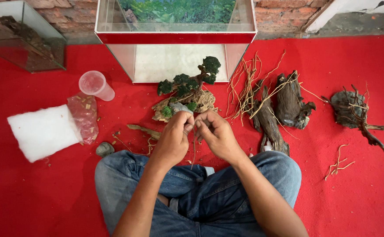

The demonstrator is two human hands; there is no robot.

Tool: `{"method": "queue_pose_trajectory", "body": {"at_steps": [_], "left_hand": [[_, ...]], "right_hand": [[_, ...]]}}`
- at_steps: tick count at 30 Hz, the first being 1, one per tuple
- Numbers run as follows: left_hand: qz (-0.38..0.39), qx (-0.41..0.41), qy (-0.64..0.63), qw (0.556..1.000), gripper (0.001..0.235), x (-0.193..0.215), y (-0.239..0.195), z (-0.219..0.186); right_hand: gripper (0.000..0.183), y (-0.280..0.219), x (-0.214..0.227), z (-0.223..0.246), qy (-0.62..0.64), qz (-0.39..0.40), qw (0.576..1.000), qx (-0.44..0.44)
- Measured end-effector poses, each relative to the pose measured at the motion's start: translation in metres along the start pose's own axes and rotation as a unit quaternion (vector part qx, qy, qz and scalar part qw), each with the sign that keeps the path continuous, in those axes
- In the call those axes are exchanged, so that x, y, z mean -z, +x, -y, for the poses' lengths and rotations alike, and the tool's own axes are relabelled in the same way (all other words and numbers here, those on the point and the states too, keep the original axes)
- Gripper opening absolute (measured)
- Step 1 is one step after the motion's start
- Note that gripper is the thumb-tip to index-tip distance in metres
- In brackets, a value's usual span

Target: The person sits on a red mat and uses their hands to tie thin twigs together with string, forming a small bundle. They then attach this bundle to a larger piece of driftwood using more string. The person continues to adjust and secure the twigs to the wood.

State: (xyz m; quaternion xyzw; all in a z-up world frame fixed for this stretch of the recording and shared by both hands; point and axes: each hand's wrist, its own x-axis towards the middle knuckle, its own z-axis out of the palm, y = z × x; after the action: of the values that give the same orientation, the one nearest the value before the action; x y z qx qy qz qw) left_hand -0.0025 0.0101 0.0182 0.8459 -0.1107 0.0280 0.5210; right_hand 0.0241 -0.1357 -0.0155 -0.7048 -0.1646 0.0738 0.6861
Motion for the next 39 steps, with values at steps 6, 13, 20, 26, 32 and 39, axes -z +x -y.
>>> {"method": "queue_pose_trajectory", "body": {"at_steps": [6, 13, 20, 26, 32, 39], "left_hand": [[-0.035, 0.001, -0.03, 0.999, 0.006, -0.003, 0.0, 0.006], [-0.099, 0.065, -0.091, 0.989, 0.005, -0.004, -0.001, 0.019], [-0.154, 0.055, -0.195, 0.967, 0.009, -0.006, -0.001, 0.007], [-0.167, 0.143, -0.112, 0.969, 0.008, -0.029, -0.024, 0.024], [-0.096, 0.153, -0.049, 0.982, 0.024, -0.076, -0.052, 0.077], [-0.119, 0.261, -0.264, 0.921, 0.018, -0.082, -0.065, 0.089]], "right_hand": [[0.011, 0.002, -0.001, 0.007, 0.029, -0.003, 1.0, 0.001], [0.015, 0.004, 0.008, 0.016, -0.029, 0.027, 0.999, -0.001], [0.008, 0.005, 0.007, -0.002, -0.08, 0.026, 0.996, -0.034], [0.011, 0.01, 0.012, -0.002, 0.081, -0.047, 0.988, -0.119], [0.015, 0.013, 0.02, -0.013, 0.212, -0.107, 0.962, -0.135], [0.01, 0.016, 0.019, -0.029, 0.071, -0.174, 0.981, -0.05]]}}
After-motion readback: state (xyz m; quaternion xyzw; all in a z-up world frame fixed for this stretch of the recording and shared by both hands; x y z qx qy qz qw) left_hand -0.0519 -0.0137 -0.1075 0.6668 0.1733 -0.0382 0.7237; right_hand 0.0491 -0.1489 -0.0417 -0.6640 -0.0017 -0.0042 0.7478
